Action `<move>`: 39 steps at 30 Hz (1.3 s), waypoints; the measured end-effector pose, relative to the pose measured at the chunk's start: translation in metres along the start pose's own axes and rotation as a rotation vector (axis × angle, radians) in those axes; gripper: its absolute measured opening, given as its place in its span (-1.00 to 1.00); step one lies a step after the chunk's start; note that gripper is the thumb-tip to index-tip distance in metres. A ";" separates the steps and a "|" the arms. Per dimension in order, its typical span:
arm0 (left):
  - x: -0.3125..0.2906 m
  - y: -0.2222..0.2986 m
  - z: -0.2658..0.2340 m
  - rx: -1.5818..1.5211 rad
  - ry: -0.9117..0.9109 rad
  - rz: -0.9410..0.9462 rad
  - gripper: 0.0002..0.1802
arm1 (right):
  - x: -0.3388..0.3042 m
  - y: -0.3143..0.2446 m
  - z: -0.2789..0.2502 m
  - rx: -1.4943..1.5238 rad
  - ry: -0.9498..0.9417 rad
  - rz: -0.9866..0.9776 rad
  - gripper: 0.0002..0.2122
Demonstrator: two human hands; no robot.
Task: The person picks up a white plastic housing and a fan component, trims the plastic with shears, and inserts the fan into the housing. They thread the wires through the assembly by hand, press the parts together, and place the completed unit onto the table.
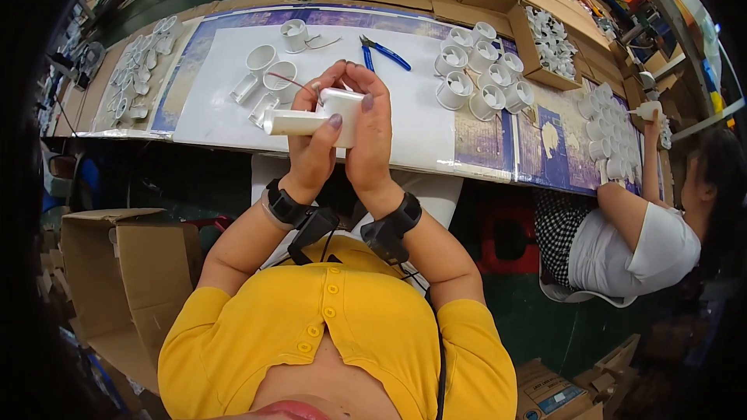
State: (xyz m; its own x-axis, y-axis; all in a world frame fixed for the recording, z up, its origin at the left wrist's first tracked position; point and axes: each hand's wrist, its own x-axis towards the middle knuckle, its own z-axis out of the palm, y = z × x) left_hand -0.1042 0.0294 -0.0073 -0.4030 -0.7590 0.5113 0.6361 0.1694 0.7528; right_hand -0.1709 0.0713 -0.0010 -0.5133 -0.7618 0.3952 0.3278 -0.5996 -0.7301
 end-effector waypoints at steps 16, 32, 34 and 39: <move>0.000 -0.002 -0.010 0.428 0.037 0.293 -0.57 | -0.005 0.012 0.001 -0.045 -0.015 -0.061 -0.80; 0.001 0.001 -0.022 0.087 -0.109 0.157 -0.52 | 0.010 0.006 -0.009 0.551 0.080 0.393 -0.80; -0.001 -0.004 -0.019 0.078 -0.084 0.140 -0.53 | 0.009 0.008 -0.006 0.501 0.030 0.386 -0.79; -0.002 -0.004 -0.017 0.120 -0.031 0.127 -0.58 | 0.005 0.013 0.003 0.425 0.007 0.249 -0.78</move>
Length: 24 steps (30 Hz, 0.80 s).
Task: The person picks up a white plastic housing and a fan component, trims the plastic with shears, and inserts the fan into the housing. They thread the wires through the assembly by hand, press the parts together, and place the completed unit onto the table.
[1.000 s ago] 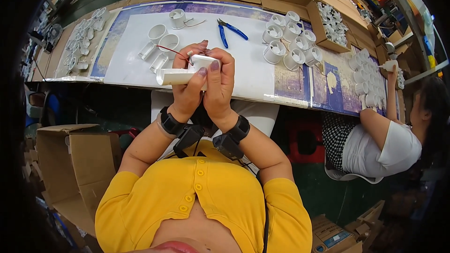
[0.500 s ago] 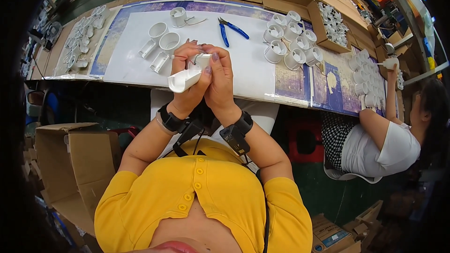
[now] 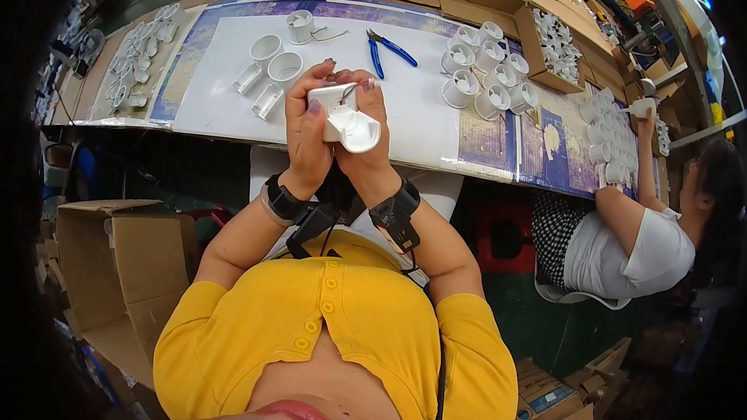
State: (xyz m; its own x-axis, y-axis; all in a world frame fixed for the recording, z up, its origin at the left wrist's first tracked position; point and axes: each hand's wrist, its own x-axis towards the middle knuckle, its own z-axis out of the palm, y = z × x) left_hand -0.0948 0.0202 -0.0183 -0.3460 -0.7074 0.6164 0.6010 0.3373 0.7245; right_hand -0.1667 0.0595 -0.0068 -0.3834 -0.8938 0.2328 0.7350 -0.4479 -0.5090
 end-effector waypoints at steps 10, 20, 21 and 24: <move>-0.002 -0.006 -0.006 -0.051 -0.046 -0.041 -0.46 | 0.006 -0.007 -0.008 -0.221 -0.004 -0.133 -0.79; 0.001 0.011 -0.013 -0.281 -0.031 -0.604 -0.46 | 0.016 -0.022 -0.021 -0.674 0.047 -0.095 -0.75; 0.002 0.011 -0.014 -0.307 -0.002 -0.675 -0.49 | 0.020 -0.024 -0.025 -0.676 0.037 -0.043 -0.71; 0.001 0.012 -0.019 -0.281 0.037 -0.700 -0.53 | 0.024 -0.034 -0.035 -0.678 0.014 0.062 -0.65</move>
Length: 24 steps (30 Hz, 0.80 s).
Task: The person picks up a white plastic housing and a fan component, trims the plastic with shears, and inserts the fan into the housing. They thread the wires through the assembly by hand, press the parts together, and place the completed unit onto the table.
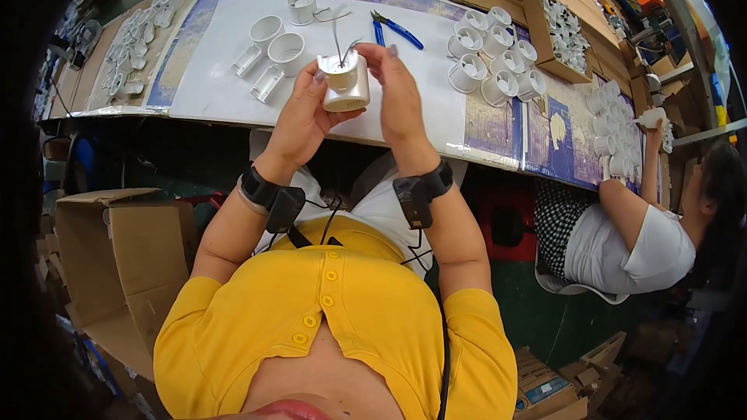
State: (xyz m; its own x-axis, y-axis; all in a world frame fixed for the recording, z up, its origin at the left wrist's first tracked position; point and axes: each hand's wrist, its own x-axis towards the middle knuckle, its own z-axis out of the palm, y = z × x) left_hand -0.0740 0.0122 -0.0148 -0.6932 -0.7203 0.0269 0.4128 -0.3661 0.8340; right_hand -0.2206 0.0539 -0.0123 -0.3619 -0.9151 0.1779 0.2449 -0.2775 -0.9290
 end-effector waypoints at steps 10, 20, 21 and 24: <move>0.002 0.004 -0.008 0.334 0.131 -0.020 -0.49 | -0.023 -0.034 -0.010 -0.602 -0.017 -0.295 -0.66; -0.014 0.018 -0.012 0.721 0.029 0.294 -0.17 | -0.032 -0.028 -0.028 -0.329 -0.058 -0.070 -0.76; -0.016 0.019 -0.013 0.907 0.029 0.435 -0.09 | -0.034 -0.027 -0.028 -0.308 -0.071 -0.089 -0.76; -0.016 0.024 -0.016 0.988 0.006 0.494 0.00 | -0.038 -0.022 -0.029 -0.268 -0.096 -0.123 -0.77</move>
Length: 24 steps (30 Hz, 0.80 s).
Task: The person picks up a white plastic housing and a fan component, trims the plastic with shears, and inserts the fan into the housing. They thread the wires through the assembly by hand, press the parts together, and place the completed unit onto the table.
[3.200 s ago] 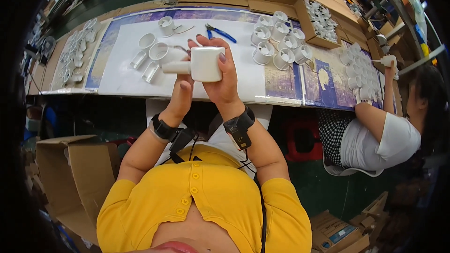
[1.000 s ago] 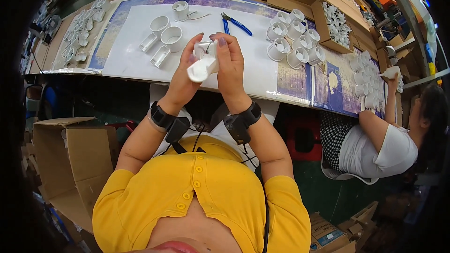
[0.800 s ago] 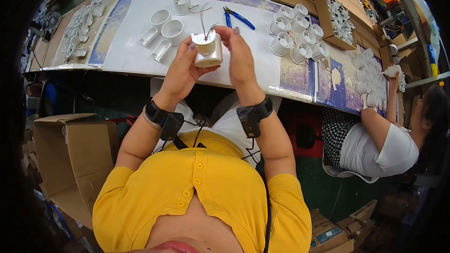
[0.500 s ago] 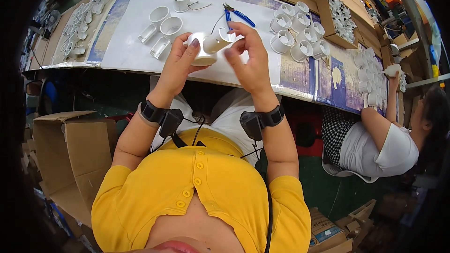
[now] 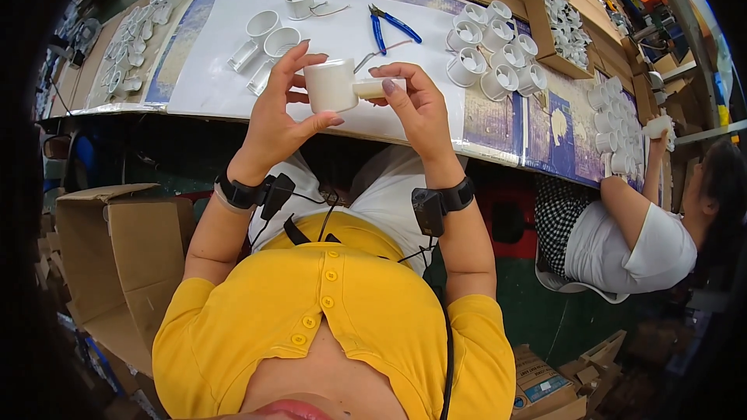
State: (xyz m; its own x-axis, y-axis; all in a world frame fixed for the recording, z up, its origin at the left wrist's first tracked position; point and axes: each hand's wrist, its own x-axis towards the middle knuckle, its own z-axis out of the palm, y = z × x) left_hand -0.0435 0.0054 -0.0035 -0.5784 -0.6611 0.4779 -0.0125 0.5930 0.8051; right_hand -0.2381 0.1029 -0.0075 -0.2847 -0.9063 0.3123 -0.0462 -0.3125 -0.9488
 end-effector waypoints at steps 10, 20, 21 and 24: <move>0.005 0.003 0.000 -0.029 0.109 0.117 0.10 | -0.004 0.026 -0.002 0.533 -0.042 0.171 -0.66; -0.005 -0.003 0.006 -0.552 0.118 -0.255 -0.02 | 0.002 0.026 0.017 0.260 0.142 -0.054 -0.70; -0.005 -0.003 0.009 -0.749 0.114 -0.365 -0.06 | 0.003 0.021 0.019 -0.114 0.115 -0.260 -0.70; 0.002 -0.010 0.014 -0.969 0.151 -0.362 -0.11 | 0.007 0.010 0.036 -0.782 0.034 -0.718 -0.68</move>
State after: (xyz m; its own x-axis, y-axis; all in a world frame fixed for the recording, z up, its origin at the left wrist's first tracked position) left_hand -0.0563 0.0046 -0.0152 -0.5620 -0.8156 0.1374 0.5331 -0.2302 0.8141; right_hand -0.2061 0.0833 -0.0135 0.0275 -0.5696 0.8215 -0.8135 -0.4903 -0.3127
